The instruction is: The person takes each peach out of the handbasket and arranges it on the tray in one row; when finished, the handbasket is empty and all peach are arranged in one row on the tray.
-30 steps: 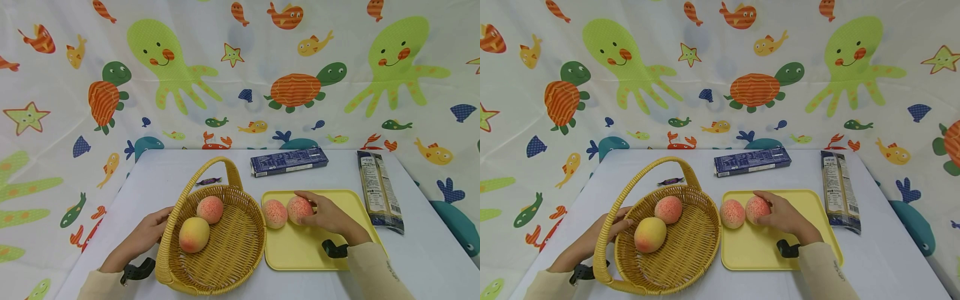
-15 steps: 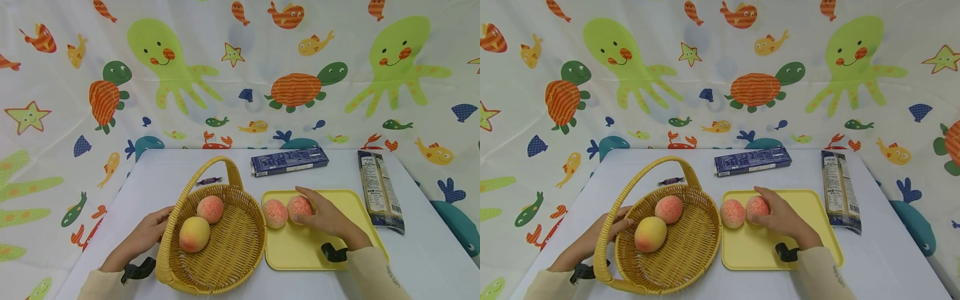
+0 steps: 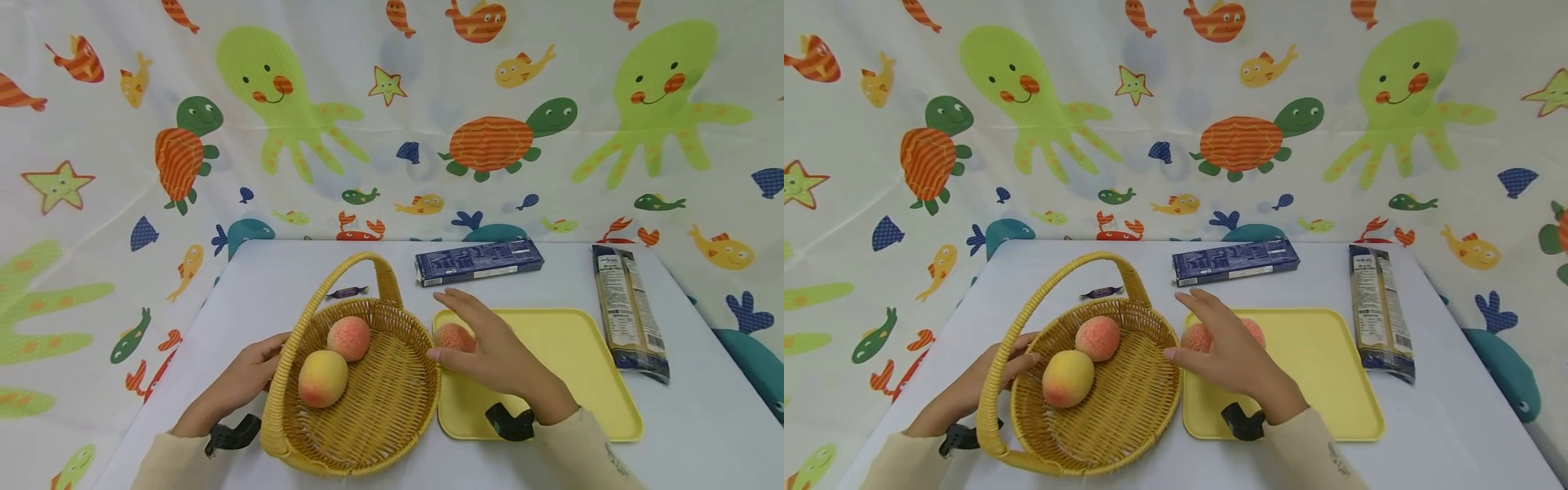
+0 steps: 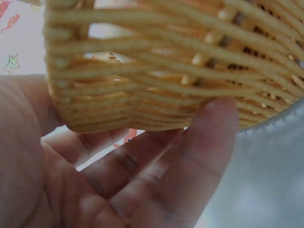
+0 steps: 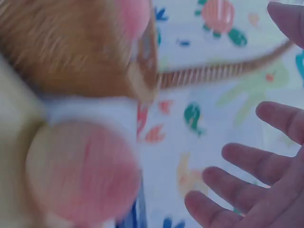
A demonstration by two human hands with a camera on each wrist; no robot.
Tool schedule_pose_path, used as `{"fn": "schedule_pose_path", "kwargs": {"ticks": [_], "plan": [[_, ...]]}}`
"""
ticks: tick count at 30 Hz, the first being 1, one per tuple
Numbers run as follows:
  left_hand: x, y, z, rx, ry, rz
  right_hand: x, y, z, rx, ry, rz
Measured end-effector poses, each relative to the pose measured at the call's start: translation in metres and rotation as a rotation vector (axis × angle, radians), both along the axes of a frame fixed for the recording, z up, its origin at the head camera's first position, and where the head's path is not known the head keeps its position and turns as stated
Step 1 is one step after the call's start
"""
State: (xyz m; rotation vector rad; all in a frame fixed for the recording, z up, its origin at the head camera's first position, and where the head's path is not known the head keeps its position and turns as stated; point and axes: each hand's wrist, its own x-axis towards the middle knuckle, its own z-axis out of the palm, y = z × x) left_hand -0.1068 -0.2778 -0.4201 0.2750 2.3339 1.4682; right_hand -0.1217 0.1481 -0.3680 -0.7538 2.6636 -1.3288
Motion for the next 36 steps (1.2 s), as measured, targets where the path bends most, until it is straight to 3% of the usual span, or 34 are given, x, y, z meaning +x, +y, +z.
{"fn": "schedule_pose_path", "kwargs": {"ticks": [5, 12, 23, 36], "plan": [[-0.001, 0.003, 0.0, -0.005, 0.013, 0.004, -0.006, -0.034, 0.008, -0.012, -0.036, 0.116], [-0.001, 0.005, -0.002, -0.007, 0.015, 0.007, -0.025, -0.078, 0.002, 0.061, -0.061, 0.235], [0.0, 0.005, 0.002, 0.011, 0.031, 0.005, -0.051, -0.117, -0.008, 0.112, -0.152, 0.264], [0.003, 0.003, 0.001, -0.026, 0.012, 0.023, -0.061, -0.138, -0.024, 0.126, -0.181, 0.25]]}}
